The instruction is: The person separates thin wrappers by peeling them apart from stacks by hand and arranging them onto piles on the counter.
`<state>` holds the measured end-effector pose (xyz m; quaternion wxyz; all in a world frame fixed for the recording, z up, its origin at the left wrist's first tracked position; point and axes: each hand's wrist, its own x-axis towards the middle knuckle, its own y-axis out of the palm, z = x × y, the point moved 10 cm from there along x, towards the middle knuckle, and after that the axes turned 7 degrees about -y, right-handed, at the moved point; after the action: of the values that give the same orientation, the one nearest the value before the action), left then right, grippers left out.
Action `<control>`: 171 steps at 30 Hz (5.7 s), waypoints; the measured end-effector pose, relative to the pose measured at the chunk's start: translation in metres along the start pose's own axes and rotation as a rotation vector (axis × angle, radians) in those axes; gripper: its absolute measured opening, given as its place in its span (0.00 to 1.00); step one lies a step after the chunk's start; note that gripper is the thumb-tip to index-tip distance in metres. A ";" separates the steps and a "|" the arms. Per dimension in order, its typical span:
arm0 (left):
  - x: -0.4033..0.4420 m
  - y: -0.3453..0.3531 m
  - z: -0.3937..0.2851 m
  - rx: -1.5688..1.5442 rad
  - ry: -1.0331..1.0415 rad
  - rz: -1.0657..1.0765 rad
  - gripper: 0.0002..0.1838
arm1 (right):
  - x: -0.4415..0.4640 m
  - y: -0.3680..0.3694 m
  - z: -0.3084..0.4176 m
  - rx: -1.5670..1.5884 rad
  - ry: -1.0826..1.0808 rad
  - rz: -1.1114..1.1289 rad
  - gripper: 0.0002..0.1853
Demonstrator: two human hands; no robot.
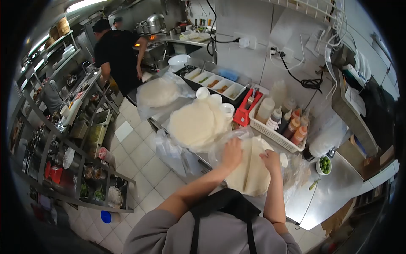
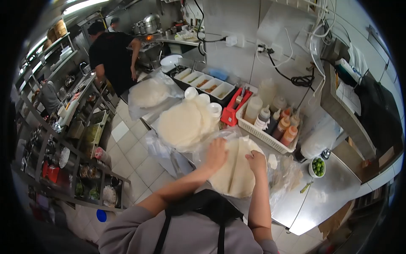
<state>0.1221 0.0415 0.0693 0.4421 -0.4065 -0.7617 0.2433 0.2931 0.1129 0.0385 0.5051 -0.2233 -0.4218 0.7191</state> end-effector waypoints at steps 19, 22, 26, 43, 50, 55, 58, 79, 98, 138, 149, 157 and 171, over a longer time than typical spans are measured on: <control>-0.022 0.070 -0.013 0.042 0.103 0.195 0.24 | 0.008 -0.023 -0.039 -0.198 0.076 -0.282 0.14; -0.025 0.074 -0.011 0.061 0.081 0.193 0.24 | -0.026 -0.074 -0.057 -0.109 0.217 -0.346 0.15; -0.018 0.058 -0.014 0.069 0.011 0.172 0.25 | -0.110 -0.162 -0.110 -0.177 0.354 -0.644 0.15; -0.064 0.112 -0.013 -1.580 -0.912 0.898 0.27 | -0.077 -0.098 0.083 0.190 0.045 -0.191 0.13; -0.050 0.071 0.069 -1.434 -0.963 0.714 0.23 | -0.049 0.056 0.091 0.176 -0.268 0.236 0.18; -0.062 0.031 0.091 -1.073 -0.738 0.768 0.17 | -0.022 0.059 0.068 0.156 -0.172 0.100 0.14; -0.074 0.021 0.091 -1.068 -0.746 0.842 0.16 | -0.017 0.052 0.070 0.254 -0.220 -0.025 0.13; -0.084 0.035 0.069 -1.316 -0.844 0.802 0.17 | -0.034 0.070 0.085 0.725 -0.126 0.048 0.10; -0.077 0.030 0.072 -1.207 -0.859 0.678 0.11 | -0.028 0.089 0.069 1.026 0.032 0.100 0.04; -0.047 0.026 0.026 -1.288 -0.641 0.532 0.13 | -0.060 -0.030 0.145 0.196 -0.607 -0.148 0.08; -0.097 0.045 0.085 -0.811 -0.753 0.673 0.19 | -0.020 0.040 0.038 0.436 0.021 0.001 0.07; -0.050 0.000 0.061 -0.302 -0.367 0.331 0.17 | -0.030 0.022 0.037 0.417 -0.051 0.082 0.08; -0.019 0.000 0.025 -0.313 -0.270 0.243 0.13 | -0.009 0.016 0.043 0.202 -0.044 -0.113 0.12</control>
<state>0.1062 0.0253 0.0478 0.2354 -0.5224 -0.7879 0.2257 0.2558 0.0862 0.0477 0.5554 -0.1313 -0.3702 0.7330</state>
